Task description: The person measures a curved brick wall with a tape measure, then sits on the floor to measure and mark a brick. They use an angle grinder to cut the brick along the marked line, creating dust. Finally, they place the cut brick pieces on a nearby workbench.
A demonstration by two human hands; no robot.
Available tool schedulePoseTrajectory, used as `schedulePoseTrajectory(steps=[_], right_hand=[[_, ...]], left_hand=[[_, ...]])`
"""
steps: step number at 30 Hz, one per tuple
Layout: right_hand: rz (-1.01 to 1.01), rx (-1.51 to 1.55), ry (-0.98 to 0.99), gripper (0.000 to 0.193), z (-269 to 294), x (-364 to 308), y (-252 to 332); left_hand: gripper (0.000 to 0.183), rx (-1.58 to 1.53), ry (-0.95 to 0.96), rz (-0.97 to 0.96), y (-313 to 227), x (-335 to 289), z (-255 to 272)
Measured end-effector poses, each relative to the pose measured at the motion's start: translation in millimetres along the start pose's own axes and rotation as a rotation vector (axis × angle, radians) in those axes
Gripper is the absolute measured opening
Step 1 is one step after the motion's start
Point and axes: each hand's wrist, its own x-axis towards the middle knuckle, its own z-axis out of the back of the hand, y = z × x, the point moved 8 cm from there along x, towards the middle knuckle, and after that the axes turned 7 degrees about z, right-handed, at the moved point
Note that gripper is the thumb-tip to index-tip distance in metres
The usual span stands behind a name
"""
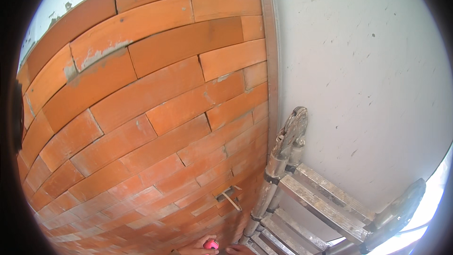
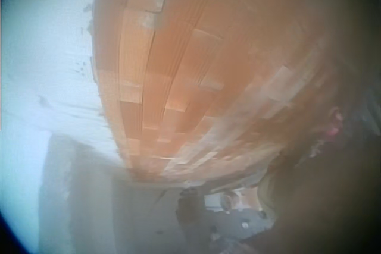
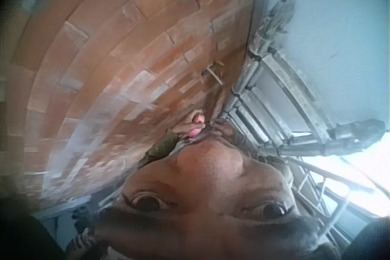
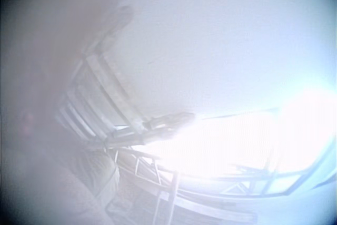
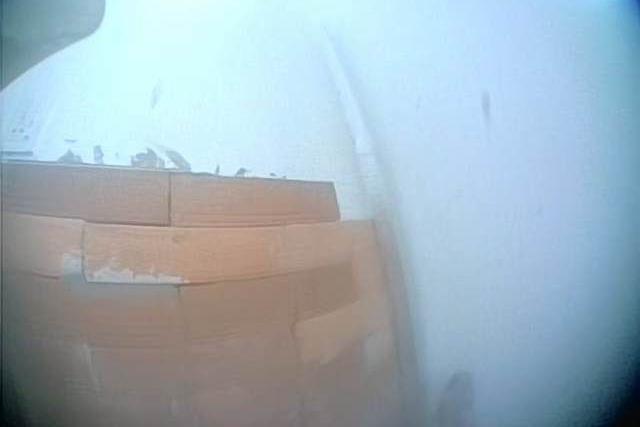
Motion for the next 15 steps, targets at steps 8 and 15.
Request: schedulePoseTrajectory(steps=[8, 15], right_hand=[[0.213, -0.177, 0.241, 0.039, -91.3, 47.3, 173.2], [0.536, -0.349, 0.248, 0.019, -143.1, 62.9, 293.2]], left_hand=[[0.075, 0.243, -0.053, -0.261, -162.0, -46.5, 52.3], [0.051, 0.411, -0.207, 0.045, -171.4, -110.3, 117.2]])
